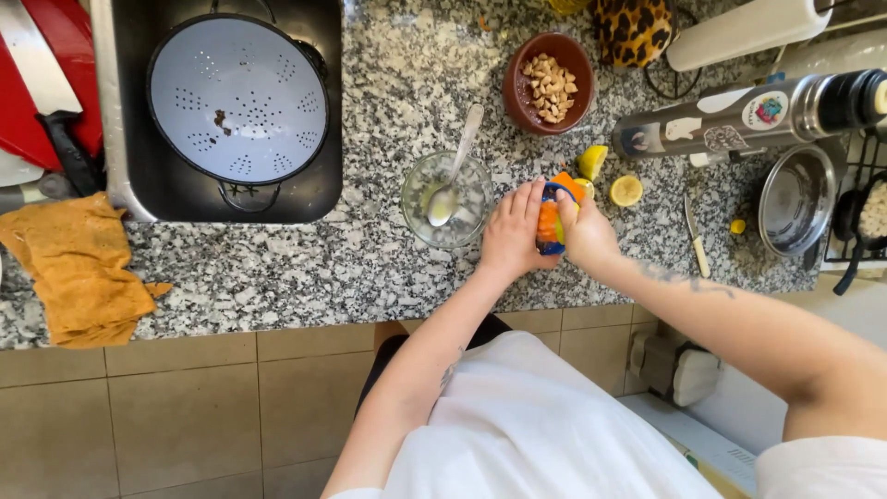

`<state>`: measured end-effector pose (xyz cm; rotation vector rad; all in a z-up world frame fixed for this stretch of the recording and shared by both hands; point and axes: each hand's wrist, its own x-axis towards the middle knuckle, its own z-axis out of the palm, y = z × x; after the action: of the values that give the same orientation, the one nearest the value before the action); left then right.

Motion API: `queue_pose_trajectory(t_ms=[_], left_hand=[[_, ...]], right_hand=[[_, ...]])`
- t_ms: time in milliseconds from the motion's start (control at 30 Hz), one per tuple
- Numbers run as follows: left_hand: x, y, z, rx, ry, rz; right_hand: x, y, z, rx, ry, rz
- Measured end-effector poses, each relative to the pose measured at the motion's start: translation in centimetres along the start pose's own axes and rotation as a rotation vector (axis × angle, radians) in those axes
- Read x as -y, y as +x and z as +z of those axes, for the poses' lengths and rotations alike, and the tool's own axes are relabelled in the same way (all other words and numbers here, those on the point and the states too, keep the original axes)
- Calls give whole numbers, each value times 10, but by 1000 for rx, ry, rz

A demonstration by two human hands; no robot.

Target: The person squeezes an orange using a manual juicer, rinses a metal strainer under the tap, and stirs cashews in a frying pan on the stove. They then add a white powder from a jar into a glass bowl containing liquid.

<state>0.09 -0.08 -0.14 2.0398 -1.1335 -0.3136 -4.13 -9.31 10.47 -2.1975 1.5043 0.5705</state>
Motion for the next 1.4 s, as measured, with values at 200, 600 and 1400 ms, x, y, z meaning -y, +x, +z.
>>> queue_pose_trajectory(t_ms=[200,600,1400], left_hand=[[0,2,2,25,-12,-5],[-3,3,-1,-23,-4,-63],[-2,3,4,-87,12,-51]], right_hand=[[-79,42,32,-557,-634,-877],[-72,48,-15,9,-532,-887],[-35,41,3,13,-667,-485]])
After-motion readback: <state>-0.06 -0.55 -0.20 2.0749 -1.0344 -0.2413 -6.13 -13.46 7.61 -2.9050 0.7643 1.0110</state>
